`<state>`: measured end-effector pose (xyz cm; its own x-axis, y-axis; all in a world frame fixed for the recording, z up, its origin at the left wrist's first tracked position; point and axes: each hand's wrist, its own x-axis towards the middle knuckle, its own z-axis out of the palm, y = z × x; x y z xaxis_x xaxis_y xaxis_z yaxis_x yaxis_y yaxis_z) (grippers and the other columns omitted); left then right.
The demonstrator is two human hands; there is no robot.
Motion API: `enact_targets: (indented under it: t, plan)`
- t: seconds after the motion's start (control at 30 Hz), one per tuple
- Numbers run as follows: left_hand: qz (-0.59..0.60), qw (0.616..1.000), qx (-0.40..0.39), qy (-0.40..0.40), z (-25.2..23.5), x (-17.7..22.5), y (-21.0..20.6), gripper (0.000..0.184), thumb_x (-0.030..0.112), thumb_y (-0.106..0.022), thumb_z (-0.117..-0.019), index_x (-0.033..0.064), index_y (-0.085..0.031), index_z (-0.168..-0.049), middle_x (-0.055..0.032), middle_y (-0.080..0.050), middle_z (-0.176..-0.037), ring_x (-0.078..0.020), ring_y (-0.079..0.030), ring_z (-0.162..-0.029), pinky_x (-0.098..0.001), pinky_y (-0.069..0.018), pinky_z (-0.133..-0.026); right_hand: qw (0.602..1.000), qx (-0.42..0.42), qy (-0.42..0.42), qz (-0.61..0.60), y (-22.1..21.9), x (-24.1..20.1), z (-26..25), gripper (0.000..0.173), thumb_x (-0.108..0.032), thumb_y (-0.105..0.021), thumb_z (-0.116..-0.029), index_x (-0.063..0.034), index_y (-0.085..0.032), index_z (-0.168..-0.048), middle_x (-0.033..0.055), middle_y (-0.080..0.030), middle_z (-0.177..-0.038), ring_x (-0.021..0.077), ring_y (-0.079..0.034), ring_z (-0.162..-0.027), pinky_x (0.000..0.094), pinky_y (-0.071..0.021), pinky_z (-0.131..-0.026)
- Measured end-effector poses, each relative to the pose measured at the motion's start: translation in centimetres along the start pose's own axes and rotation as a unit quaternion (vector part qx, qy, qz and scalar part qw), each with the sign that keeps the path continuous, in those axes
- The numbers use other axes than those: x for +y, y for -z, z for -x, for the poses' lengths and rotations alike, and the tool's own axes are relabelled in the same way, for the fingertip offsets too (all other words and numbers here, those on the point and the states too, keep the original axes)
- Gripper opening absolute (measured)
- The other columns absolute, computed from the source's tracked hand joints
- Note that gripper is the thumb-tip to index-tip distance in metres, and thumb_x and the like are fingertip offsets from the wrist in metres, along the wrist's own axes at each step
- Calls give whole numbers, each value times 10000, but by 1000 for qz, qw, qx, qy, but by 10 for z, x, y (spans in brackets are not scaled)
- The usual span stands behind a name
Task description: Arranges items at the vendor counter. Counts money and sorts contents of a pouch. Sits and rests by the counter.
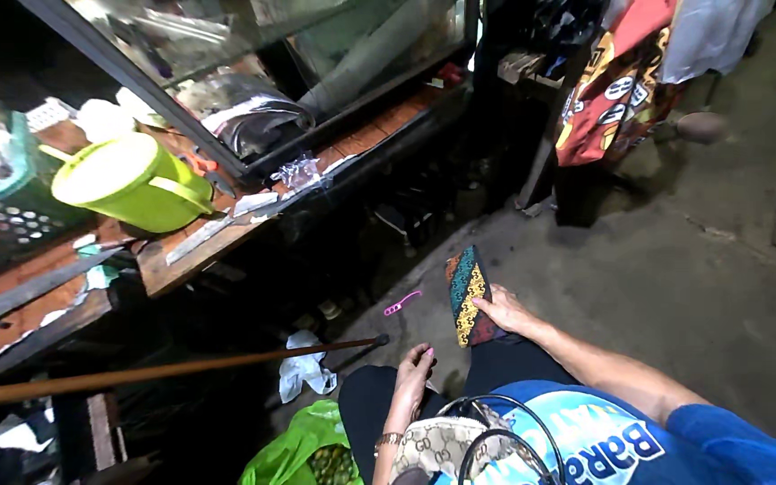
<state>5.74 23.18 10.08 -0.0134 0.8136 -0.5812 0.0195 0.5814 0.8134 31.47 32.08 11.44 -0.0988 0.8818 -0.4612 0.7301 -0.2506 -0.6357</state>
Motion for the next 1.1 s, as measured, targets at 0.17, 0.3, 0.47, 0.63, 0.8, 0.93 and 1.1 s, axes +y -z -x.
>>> enact_targets:
  t: [0.17, 0.3, 0.47, 0.63, 0.8, 0.93, 1.1]
  plan:
    - [-11, 1000, -7, -9, -1, 0, -1, 353, 162, -614, -1028, -37, -579, -1318, -187, -643, -1233, -216, -666, -1019, -369, -560, -869, 1000, 3, 6, -6, 1, 3, -1, 675, -543, -483, -1036, 9, -553, -1417, 216, -473, -1534, 353, -402, -1466, 555, -306, -1203]
    - [-13, 1000, -10, -1, -5, -3, 0, 340, 162, -611, -1032, -35, -588, -1309, -187, -658, -1200, -220, -674, -986, -374, -567, -844, 1000, 1, 0, 2, 2, 3, -1, 691, -558, -476, -1034, 10, -543, -1422, 222, -477, -1526, 358, -418, -1453, 552, -320, -1197]
    - [-25, 999, -20, -15, -5, -6, 1, 365, 167, -613, -1026, -37, -575, -1325, -185, -656, -1207, -216, -669, -998, -375, -561, -858, 1000, 1, -3, -4, 1, 4, -2, 707, -567, -480, -1027, 12, -533, -1429, 221, -481, -1522, 355, -431, -1442, 551, -334, -1187]
    - [-9, 1000, -7, -3, -3, -1, 0, 353, 152, -606, -1031, -38, -572, -1326, -196, -645, -1233, -237, -671, -1026, -392, -566, -865, 1000, 7, 7, -9, 0, 6, -3, 684, -562, -486, -1025, 5, -568, -1400, 211, -496, -1512, 346, -433, -1442, 548, -336, -1186]
    - [-9, 1000, -8, 3, -5, -1, 0, 333, 142, -608, -1031, -43, -578, -1306, -192, -649, -1202, -227, -670, -992, -382, -565, -840, 1000, 4, 8, -10, 0, 7, -4, 699, -563, -485, -1024, 6, -541, -1425, 218, -487, -1516, 353, -430, -1442, 550, -331, -1188]
    - [-19, 1000, -21, -5, -4, -3, 1, 352, 141, -615, -1022, -36, -575, -1323, -186, -648, -1225, -210, -668, -1004, -360, -560, -854, 1000, 6, -2, -16, 0, 5, -3, 694, -561, -501, -1020, 4, -542, -1420, 217, -502, -1502, 350, -451, -1425, 545, -339, -1184]
    - [-9, 1000, -14, -3, -3, -1, 1, 367, 152, -621, -1023, -40, -570, -1331, -196, -644, -1242, -240, -670, -1038, -395, -569, -877, 1000, 8, -2, -18, 0, 7, -4, 721, -575, -496, -1016, 8, -527, -1438, 222, -488, -1514, 356, -445, -1431, 545, -342, -1186]
